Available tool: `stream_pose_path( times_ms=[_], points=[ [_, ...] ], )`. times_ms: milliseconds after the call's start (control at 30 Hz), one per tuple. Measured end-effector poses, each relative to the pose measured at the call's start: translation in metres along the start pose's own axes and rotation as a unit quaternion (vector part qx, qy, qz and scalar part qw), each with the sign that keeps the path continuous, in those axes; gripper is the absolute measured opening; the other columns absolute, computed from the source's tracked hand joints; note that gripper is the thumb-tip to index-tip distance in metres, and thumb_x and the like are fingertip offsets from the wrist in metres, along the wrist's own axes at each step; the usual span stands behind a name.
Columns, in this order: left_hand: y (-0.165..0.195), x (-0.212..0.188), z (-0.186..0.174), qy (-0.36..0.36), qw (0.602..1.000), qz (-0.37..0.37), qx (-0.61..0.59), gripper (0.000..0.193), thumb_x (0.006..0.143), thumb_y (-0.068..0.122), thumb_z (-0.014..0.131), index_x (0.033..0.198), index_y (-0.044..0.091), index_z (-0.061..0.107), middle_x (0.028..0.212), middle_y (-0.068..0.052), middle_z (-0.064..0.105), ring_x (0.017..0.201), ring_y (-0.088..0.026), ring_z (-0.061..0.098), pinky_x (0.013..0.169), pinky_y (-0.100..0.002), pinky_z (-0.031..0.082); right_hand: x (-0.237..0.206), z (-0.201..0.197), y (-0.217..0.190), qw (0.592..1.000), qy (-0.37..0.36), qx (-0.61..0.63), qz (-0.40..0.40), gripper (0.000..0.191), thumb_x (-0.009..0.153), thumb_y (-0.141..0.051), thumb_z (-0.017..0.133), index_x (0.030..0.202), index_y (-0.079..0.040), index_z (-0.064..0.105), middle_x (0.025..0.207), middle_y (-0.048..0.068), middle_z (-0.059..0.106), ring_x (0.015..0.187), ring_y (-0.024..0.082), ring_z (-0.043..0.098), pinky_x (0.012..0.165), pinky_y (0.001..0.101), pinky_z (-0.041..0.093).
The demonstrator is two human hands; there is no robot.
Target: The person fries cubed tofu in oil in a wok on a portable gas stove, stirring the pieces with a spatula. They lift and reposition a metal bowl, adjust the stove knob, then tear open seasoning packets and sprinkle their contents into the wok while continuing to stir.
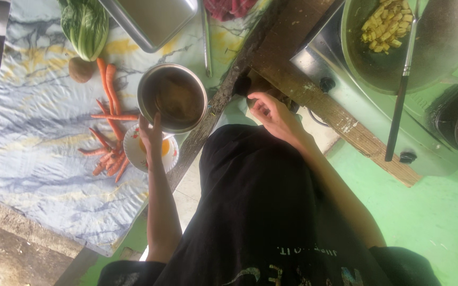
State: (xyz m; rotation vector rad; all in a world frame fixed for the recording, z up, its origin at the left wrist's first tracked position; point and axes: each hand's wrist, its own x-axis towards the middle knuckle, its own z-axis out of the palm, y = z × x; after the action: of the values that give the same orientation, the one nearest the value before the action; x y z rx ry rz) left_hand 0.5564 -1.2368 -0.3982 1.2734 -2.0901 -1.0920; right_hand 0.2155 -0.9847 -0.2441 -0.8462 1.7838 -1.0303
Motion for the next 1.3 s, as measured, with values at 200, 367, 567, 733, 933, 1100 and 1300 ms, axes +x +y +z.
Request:
stream_pose_path(
  times_ms=[200,367,567,733,933,1100,1300],
  points=[
    [-0.012,0.020,-0.016,-0.096,0.964,-0.240,-0.065,0.036,0.094,0.009,0.069,0.129,0.004,0.063,0.089,-0.013,0.067,0.061,-0.015,0.058,0.050,-0.029,0.045,0.006,0.021,0.004,0.998,-0.041,-0.018,0.033,0.038,0.102,-0.029,0.062,0.135,-0.011,0.058,0.099,0.008,0.067,0.089,0.018,0.066,0.073,0.0318,0.054],
    [0.023,0.027,-0.014,-0.091,0.956,-0.273,-0.051,0.047,0.089,0.000,0.058,0.136,0.007,0.055,0.088,-0.008,0.069,0.057,-0.013,0.063,0.046,-0.027,0.049,0.004,0.017,0.011,0.999,-0.031,-0.001,-0.004,0.038,0.105,-0.032,0.062,0.136,-0.010,0.058,0.107,0.009,0.067,0.099,0.020,0.067,0.083,0.0321,0.055],
    [0.083,0.031,-0.012,-0.096,0.959,-0.258,-0.062,0.053,0.089,-0.001,0.056,0.141,0.006,0.056,0.087,-0.011,0.068,0.055,-0.015,0.061,0.044,-0.029,0.048,-0.003,-0.006,0.017,0.997,-0.021,0.004,0.069,0.040,0.100,-0.032,0.062,0.134,-0.013,0.058,0.108,0.009,0.067,0.096,0.021,0.067,0.078,0.0353,0.058],
    [0.198,0.038,0.015,-0.133,0.965,-0.226,-0.002,0.054,0.090,0.001,0.056,0.143,0.010,0.054,0.088,-0.011,0.070,0.053,-0.015,0.063,0.043,-0.028,0.050,-0.045,-0.084,0.036,0.994,0.106,0.023,0.008,0.037,0.108,-0.031,0.058,0.139,-0.012,0.060,0.115,0.009,0.067,0.106,0.019,0.068,0.089,0.0351,0.058],
    [0.369,0.036,0.104,-0.229,0.958,-0.156,0.071,0.064,0.090,0.001,0.052,0.152,0.017,0.049,0.099,-0.014,0.072,0.052,-0.015,0.064,0.040,-0.029,0.051,-0.156,-0.217,0.098,0.934,0.351,0.022,0.055,0.032,0.114,-0.028,0.058,0.141,-0.011,0.061,0.120,0.007,0.067,0.107,0.017,0.067,0.085,0.0323,0.056],
    [0.487,0.016,0.206,-0.310,0.945,-0.043,0.089,0.074,0.089,-0.002,0.050,0.159,0.020,0.039,0.118,-0.019,0.073,0.050,-0.018,0.065,0.041,-0.030,0.053,-0.267,-0.303,0.177,0.859,0.490,-0.132,0.062,0.029,0.113,-0.017,0.063,0.139,-0.005,0.060,0.126,0.012,0.063,0.115,0.024,0.062,0.096,0.0379,0.051],
    [0.582,-0.025,0.323,-0.346,0.927,0.139,0.043,0.084,0.085,-0.011,0.042,0.161,0.019,0.027,0.154,-0.024,0.046,0.049,-0.018,0.066,0.041,-0.030,0.055,-0.348,-0.358,0.260,0.844,0.433,-0.193,0.251,0.055,0.098,-0.016,0.069,0.147,0.001,0.050,0.109,0.017,0.061,0.100,0.033,0.057,0.088,0.0492,0.045]
  ],
)
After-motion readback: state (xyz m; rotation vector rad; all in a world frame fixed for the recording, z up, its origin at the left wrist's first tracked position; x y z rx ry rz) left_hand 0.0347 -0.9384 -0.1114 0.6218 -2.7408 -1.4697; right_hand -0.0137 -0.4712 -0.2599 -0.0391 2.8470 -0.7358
